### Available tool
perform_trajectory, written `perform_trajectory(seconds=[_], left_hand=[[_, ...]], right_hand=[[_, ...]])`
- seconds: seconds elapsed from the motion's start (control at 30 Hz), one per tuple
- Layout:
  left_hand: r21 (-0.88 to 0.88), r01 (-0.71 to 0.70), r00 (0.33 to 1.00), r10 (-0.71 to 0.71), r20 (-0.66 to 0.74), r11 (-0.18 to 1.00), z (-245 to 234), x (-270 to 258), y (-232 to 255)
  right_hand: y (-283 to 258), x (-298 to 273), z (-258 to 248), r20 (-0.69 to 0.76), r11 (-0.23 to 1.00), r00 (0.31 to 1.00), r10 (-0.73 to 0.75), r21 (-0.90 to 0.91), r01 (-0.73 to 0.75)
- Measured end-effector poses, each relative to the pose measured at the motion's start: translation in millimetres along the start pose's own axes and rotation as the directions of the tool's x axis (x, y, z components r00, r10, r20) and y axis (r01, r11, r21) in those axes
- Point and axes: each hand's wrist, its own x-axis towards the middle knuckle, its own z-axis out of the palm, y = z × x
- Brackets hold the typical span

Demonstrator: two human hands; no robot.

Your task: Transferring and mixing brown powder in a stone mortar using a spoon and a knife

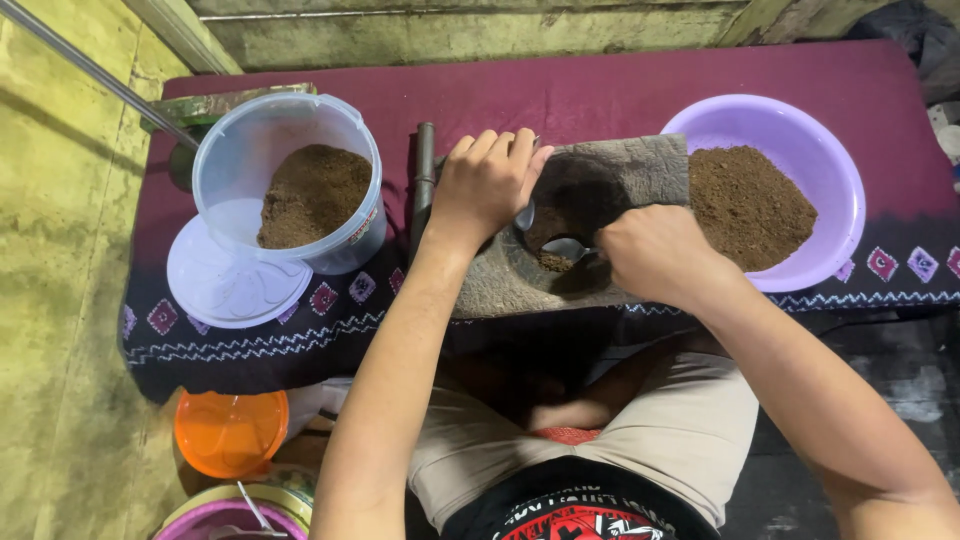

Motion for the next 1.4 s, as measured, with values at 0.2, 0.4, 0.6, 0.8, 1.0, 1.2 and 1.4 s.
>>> perform_trajectory(seconds=[0.2,0.4,0.6,0.8,1.0,1.2,1.4], left_hand=[[0.011,-0.001,1.000,0.001,0.009,1.000,4,0,-3],[-0.013,-0.013,0.999,0.014,0.046,1.000,1,1,-7],[-0.006,-0.019,0.997,0.019,0.072,1.000,0,5,-10],[-0.006,-0.035,0.995,0.035,0.098,0.999,9,1,-17],[-0.006,-0.073,0.989,0.073,0.127,0.997,-2,7,-18],[-0.023,-0.093,0.984,0.096,0.147,0.995,-9,11,-18],[-0.044,-0.089,0.981,0.095,0.168,0.995,-9,4,-18]], right_hand=[[-2,-6,-14,-0.054,0.991,0.996,-0.076,0.109,0.082],[5,-10,-18,-0.088,0.968,0.992,-0.086,0.228,0.104],[5,-22,-26,-0.057,0.912,0.994,-0.091,0.396,0.107],[10,-35,-37,-0.117,0.798,0.993,-0.032,0.595,0.095],[41,-71,-59,-0.252,0.614,0.953,0.169,0.783,0.098],[107,-105,36,-0.204,0.347,0.808,0.553,0.938,-0.001],[121,-132,133,0.008,0.260,0.641,0.768,0.910,-0.322]])
